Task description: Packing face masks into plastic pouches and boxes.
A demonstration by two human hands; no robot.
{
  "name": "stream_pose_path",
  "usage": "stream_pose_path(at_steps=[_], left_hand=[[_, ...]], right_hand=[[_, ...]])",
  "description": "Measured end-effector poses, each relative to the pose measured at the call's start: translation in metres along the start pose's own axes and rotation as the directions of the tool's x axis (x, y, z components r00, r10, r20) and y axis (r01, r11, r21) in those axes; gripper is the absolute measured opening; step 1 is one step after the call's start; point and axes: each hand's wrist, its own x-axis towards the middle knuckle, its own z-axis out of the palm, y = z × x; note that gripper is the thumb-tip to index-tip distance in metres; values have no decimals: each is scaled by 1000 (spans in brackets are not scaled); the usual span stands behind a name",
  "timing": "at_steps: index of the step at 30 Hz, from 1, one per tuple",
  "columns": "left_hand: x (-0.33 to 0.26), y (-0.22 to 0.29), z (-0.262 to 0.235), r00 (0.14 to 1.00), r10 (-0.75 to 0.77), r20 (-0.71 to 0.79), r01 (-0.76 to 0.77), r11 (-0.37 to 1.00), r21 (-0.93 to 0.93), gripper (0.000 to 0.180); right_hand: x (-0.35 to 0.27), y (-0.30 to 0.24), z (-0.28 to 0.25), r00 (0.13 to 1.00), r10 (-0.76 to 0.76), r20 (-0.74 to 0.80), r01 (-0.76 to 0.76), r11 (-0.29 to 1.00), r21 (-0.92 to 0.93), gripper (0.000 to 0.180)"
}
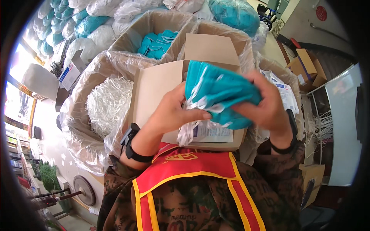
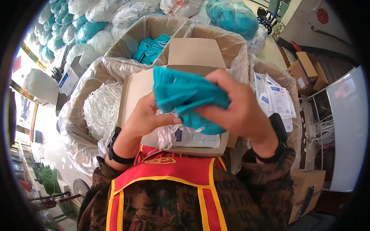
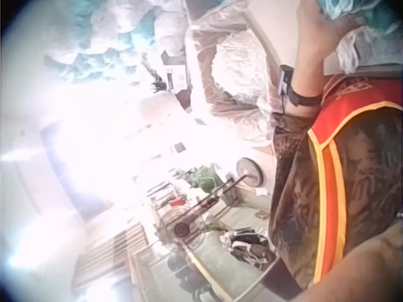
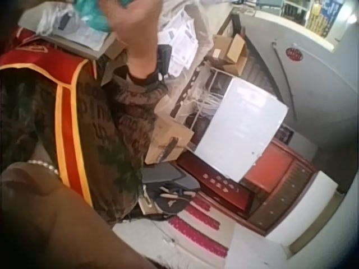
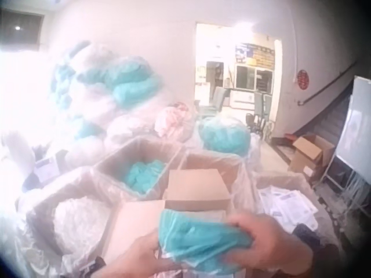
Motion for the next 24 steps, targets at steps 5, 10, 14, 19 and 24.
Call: stream_pose_path(at_steps=[5, 10, 14, 19, 24], left_hand=[[0, 16, -15, 986, -91, 141, 93, 996, -8, 53], [-2, 32, -2, 984, -4, -178, 89, 879, 469, 74], [4, 29, 4, 857, 493, -150, -166, 539, 826, 70], [8, 44, 4, 799, 547, 251, -422, 213, 881, 44], [20, 42, -3, 766, 555, 324, -522, 244, 817, 35]], right_hand=[[20, 26, -5, 982, 183, 50, -178, 794, 581, 55], [27, 45, -3, 959, 261, 110, -257, 641, 723, 57], [31, 46, 8, 947, 243, 207, -306, 503, 808, 55], [29, 50, 19, 924, 234, 301, -378, 463, 801, 52], [24, 63, 37, 928, 243, 284, -332, 186, 925, 46]])
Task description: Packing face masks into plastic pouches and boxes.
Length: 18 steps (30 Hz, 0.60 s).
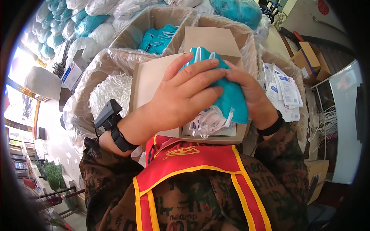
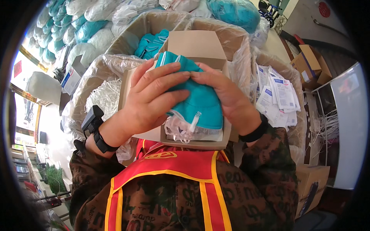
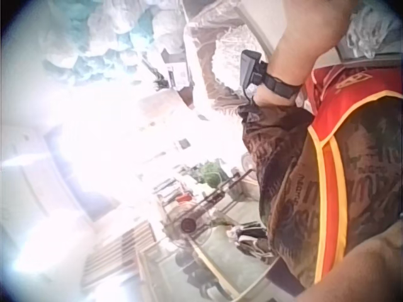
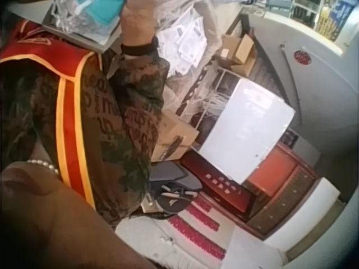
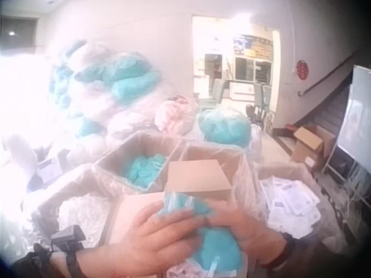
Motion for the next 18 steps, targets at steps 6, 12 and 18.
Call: stream_pose_path(at_steps=[6, 12, 18], left_hand=[[0, -20, -10, 987, -148, 67, 150, 989, -18, 39], [-4, -14, -6, 961, -226, 161, 224, 974, 31, 42], [-18, -14, -6, 907, -323, 271, 339, 941, -12, 38]], right_hand=[[-11, 12, -18, 997, -23, -79, 21, 1000, -23, 43], [-29, 41, -13, 995, 85, 52, -44, 847, -530, 31], [-57, -4, 15, 990, -32, 137, 131, 566, -814, 12]])
